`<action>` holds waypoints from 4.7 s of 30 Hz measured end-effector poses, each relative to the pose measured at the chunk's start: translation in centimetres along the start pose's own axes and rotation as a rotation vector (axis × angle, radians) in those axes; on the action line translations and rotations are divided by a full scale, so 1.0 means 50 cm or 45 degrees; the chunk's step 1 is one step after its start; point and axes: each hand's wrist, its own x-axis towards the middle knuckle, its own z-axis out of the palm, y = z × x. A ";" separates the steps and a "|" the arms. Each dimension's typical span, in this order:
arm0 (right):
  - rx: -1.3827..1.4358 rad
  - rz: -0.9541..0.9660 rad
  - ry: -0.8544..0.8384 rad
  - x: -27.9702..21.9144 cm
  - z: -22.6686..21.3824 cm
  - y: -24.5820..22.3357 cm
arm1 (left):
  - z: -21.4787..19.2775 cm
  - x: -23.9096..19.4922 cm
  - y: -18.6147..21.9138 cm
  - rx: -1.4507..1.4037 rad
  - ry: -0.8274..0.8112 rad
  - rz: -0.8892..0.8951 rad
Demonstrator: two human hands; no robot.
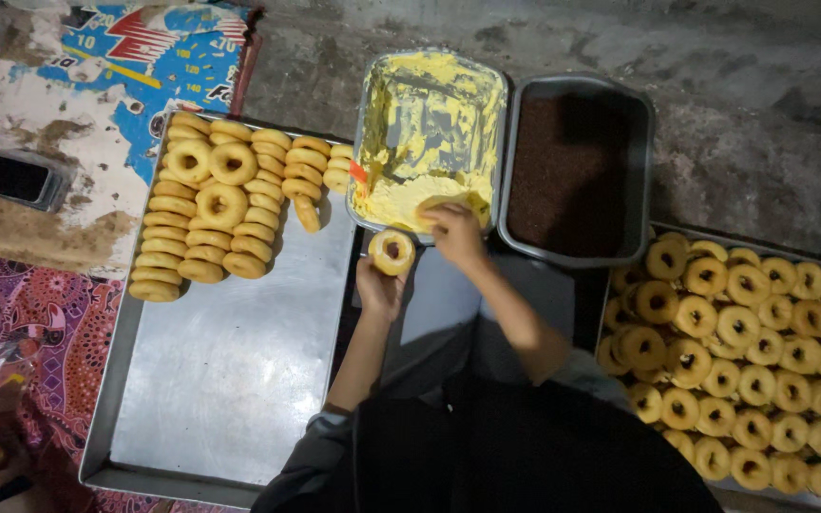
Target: The person repeatedly picks a plain donut, inserts a yellow filling into the center hole, and places the filled donut into a tray. The process is repeated continuously throughout the clip.
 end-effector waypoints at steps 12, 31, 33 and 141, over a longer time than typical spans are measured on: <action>0.112 -0.224 -0.151 -0.043 -0.048 -0.116 | 0.043 -0.022 0.011 0.148 0.010 0.010; 0.137 -0.157 -0.420 -0.065 -0.037 -0.064 | 0.071 -0.057 0.020 0.170 -0.054 -0.023; 0.099 -0.133 -0.313 -0.059 -0.066 -0.068 | 0.071 -0.061 0.021 0.136 -0.060 -0.062; 1.291 0.858 1.694 -0.778 -0.693 0.291 | -0.011 0.073 -0.016 0.701 0.000 0.671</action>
